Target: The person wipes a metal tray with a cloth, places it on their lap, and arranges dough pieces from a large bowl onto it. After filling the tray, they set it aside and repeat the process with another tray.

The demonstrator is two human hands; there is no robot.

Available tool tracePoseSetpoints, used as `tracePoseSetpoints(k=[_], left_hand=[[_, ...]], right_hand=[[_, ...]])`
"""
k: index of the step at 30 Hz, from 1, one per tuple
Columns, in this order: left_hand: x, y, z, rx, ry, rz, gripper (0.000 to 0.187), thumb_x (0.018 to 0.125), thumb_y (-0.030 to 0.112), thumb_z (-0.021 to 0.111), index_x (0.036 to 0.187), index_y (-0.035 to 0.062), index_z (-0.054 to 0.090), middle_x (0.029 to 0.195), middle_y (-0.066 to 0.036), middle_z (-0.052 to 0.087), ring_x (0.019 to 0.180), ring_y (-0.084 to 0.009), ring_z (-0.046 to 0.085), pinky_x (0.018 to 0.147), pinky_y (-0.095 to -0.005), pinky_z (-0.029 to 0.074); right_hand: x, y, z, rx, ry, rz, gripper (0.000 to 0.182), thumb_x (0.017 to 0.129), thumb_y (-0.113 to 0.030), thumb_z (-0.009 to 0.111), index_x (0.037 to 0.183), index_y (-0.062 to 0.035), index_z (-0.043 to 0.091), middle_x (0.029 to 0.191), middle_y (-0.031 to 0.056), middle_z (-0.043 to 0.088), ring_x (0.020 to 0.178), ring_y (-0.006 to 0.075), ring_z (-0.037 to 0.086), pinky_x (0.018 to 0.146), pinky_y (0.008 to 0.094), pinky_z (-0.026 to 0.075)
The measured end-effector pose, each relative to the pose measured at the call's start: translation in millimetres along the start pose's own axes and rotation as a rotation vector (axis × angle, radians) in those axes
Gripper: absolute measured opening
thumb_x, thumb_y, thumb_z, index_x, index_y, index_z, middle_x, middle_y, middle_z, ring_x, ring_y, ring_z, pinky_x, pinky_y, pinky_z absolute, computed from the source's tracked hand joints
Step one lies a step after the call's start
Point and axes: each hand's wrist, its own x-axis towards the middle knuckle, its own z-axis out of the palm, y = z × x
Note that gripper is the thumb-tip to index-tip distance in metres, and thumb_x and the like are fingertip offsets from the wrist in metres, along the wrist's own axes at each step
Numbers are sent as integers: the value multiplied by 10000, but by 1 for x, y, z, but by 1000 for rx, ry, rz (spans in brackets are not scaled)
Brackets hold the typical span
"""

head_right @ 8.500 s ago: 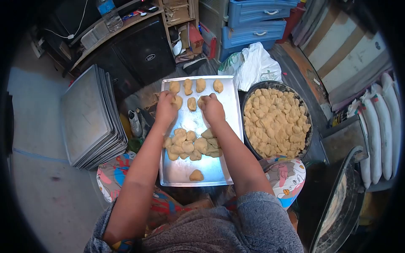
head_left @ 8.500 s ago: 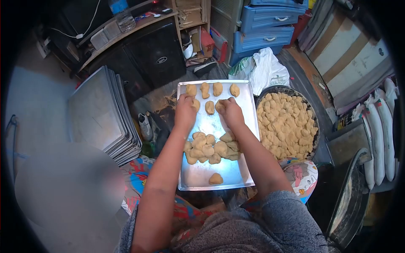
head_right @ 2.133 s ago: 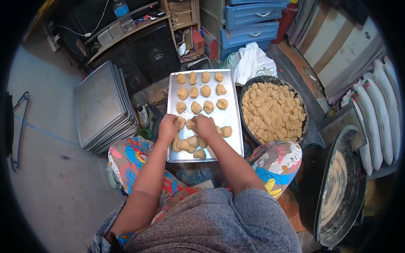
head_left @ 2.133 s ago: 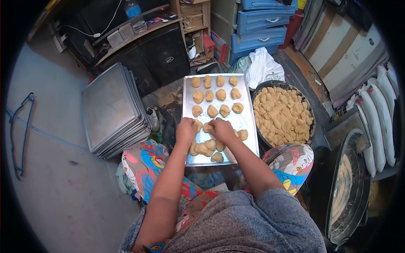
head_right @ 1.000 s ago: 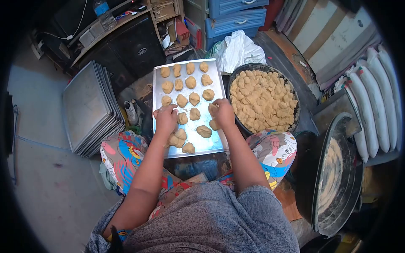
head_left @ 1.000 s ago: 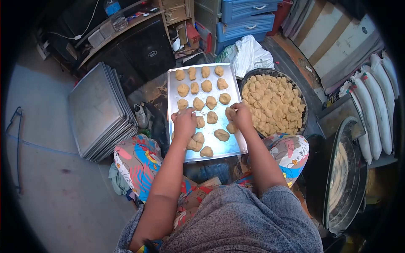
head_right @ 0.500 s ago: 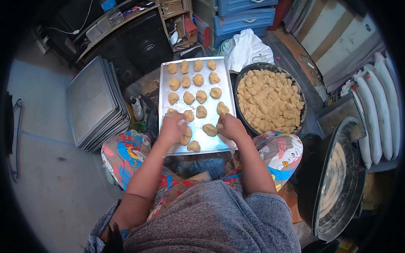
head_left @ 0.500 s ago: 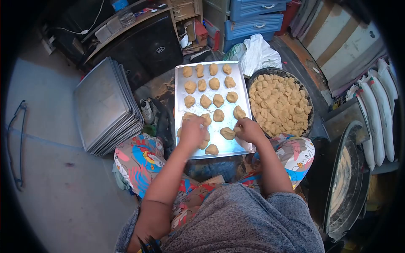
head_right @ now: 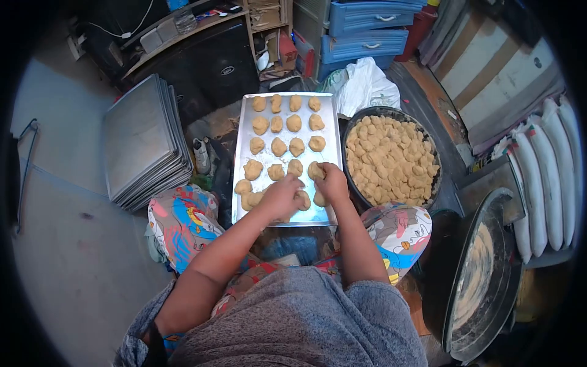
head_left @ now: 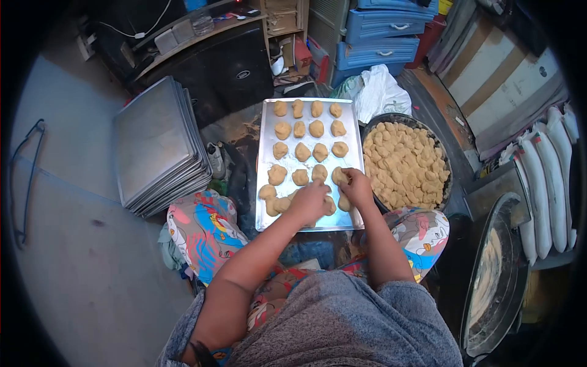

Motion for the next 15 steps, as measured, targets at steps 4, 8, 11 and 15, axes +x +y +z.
tracePoseSetpoints(k=[4, 8, 11, 15], left_hand=[[30, -16, -6, 157, 249, -121, 206, 793, 111, 578, 984, 37, 600, 978, -149, 583, 913, -336, 579, 774, -441, 474], [48, -22, 10, 186, 190, -173, 176, 783, 67, 541, 947, 40, 599, 889, -162, 610, 903, -338, 589, 764, -438, 482], [53, -25, 22, 298, 168, -70, 90, 808, 83, 528, 819, 38, 605, 800, -131, 610, 787, -312, 618, 692, -417, 510], [51, -21, 8, 220, 180, -83, 90, 805, 107, 551, 838, 42, 605, 825, -138, 609, 787, -320, 616, 691, -418, 509]], right_hand=[[-3, -3, 0, -129, 75, -113, 420, 711, -139, 727, 1102, -24, 628, 851, 149, 649, 749, 261, 637, 702, 358, 510], [-5, -10, -1, -31, 97, 10, 356, 727, -121, 697, 1071, -56, 629, 918, 160, 633, 830, 309, 627, 763, 385, 500], [-4, -7, 2, -79, 47, 48, 338, 743, -112, 682, 1070, -65, 612, 896, 151, 618, 815, 318, 619, 747, 391, 498], [5, -10, -4, -66, 48, 68, 364, 753, -119, 681, 1104, -73, 597, 924, 153, 610, 805, 300, 611, 714, 387, 491]])
